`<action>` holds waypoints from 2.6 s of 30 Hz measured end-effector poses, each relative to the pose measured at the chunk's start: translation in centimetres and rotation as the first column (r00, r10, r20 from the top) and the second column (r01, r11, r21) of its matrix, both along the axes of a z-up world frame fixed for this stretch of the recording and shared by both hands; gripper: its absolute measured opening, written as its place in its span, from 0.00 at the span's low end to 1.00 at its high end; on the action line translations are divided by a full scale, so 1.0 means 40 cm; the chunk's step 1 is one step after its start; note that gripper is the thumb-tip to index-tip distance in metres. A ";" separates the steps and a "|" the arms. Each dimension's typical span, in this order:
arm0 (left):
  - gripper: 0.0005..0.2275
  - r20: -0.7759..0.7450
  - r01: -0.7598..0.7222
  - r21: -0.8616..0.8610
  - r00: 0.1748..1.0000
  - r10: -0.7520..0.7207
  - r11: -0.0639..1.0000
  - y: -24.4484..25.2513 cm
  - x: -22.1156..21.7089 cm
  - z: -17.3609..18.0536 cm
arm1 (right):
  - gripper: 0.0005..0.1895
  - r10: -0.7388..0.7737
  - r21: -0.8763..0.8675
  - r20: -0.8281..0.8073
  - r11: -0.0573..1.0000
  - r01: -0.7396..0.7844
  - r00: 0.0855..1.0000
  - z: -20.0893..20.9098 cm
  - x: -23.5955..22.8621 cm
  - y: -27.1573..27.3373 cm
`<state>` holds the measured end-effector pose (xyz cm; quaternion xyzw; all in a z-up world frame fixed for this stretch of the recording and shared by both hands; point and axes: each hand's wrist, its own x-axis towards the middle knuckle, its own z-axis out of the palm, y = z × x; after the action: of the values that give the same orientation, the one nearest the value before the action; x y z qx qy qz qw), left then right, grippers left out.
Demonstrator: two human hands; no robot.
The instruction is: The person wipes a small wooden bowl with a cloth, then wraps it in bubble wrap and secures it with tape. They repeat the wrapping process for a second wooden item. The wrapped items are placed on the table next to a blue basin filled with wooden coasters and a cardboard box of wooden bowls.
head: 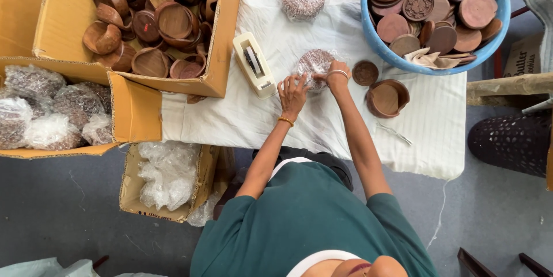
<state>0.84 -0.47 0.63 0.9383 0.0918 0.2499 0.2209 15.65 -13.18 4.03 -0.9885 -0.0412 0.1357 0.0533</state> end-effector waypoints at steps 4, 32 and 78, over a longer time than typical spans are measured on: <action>0.22 -0.003 0.016 -0.013 1.000 -0.016 1.000 0.002 -0.003 0.011 | 0.42 -0.050 0.110 -0.187 0.991 0.072 0.981 0.045 -0.041 -0.047; 0.33 -0.315 -0.066 -0.650 0.930 -0.189 0.757 0.061 0.152 -0.178 | 0.40 -0.251 0.851 -0.400 0.256 0.459 0.881 -0.295 -0.045 -0.163; 0.44 -0.209 0.431 -0.696 0.644 -0.736 0.575 0.117 0.234 -0.005 | 0.16 -0.333 0.947 0.119 0.322 -0.006 0.935 0.127 -0.103 -0.029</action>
<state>10.21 4.22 0.43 0.8246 -0.1110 -0.1226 0.5411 11.54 -14.34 9.10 -0.7839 -0.0175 -0.0669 0.6170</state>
